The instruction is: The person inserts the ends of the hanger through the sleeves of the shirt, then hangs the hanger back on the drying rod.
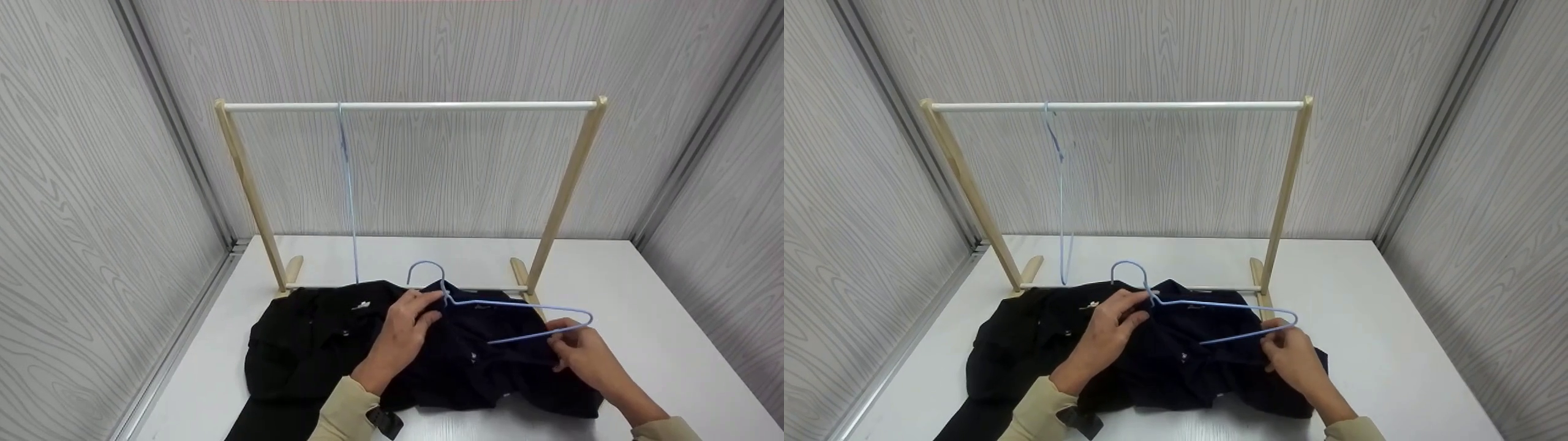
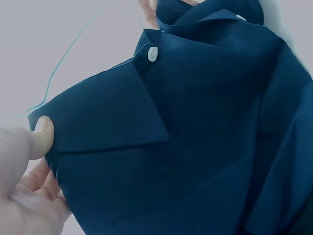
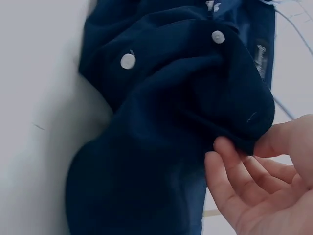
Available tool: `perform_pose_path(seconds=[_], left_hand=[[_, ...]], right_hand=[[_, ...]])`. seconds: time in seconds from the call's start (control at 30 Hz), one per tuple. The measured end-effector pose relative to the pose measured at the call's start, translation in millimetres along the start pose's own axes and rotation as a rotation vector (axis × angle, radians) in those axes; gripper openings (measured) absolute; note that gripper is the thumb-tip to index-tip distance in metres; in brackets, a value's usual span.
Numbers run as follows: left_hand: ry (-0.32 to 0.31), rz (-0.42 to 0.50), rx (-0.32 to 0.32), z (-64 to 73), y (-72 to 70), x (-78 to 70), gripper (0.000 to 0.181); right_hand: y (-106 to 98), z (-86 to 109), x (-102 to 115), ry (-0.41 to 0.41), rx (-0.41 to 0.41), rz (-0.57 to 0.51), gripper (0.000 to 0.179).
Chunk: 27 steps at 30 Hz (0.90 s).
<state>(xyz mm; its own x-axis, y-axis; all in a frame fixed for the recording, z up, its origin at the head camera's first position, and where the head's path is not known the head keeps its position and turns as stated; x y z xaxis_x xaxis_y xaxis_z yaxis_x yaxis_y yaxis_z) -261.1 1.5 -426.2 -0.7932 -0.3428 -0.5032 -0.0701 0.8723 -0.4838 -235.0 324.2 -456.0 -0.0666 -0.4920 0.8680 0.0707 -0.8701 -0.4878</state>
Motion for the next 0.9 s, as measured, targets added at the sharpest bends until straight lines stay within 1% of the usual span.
perform_pose_path(seconds=[0.1,0.2,0.37,0.5,0.67,0.8,0.9], left_hand=[[0.021,-0.016,-0.002,0.7,1.4,1.2,0.032],[0.034,-0.013,-0.014,0.7,2.1,2.0,0.032],[0.056,-0.019,-0.046,0.0,2.6,1.0,0.033],[0.08,-0.056,-0.06,0.0,2.3,-1.2,0.031],[0.112,-0.115,-0.051,0.7,2.3,-4.2,0.03],[0.155,-0.189,-0.047,2.0,1.9,-7.5,0.029],[0.194,-0.262,-0.039,3.6,2.0,-9.7,0.028]], right_hand=[[-10,3.6,3,0.021,-0.02,-0.028,0.031],[-20,7.3,7,0.045,-0.052,-0.06,0.03],[-34,12.5,15,0.005,-0.117,-0.068,0.029],[-41,15.1,22,-0.032,-0.149,-0.045,0.031],[-50,18.8,29,-0.052,-0.174,0.015,0.032],[-58,21.6,37,-0.088,-0.207,0.102,0.03],[-62,23.3,42,-0.122,-0.226,0.177,0.029]])
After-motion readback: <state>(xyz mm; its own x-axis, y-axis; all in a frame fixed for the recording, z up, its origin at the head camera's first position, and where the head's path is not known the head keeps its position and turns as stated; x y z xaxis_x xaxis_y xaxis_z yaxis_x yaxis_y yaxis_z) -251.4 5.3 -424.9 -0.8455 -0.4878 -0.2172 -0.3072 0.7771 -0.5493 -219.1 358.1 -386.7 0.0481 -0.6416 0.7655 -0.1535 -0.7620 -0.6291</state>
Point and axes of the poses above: each hand's wrist, its own z-axis away from the middle knuckle, its own y-axis out of the palm, x = y × z, the point moved 3 cm from there along -z, towards the middle knuckle, and after that the axes turned 10 degrees about y, right-handed, at the moved point
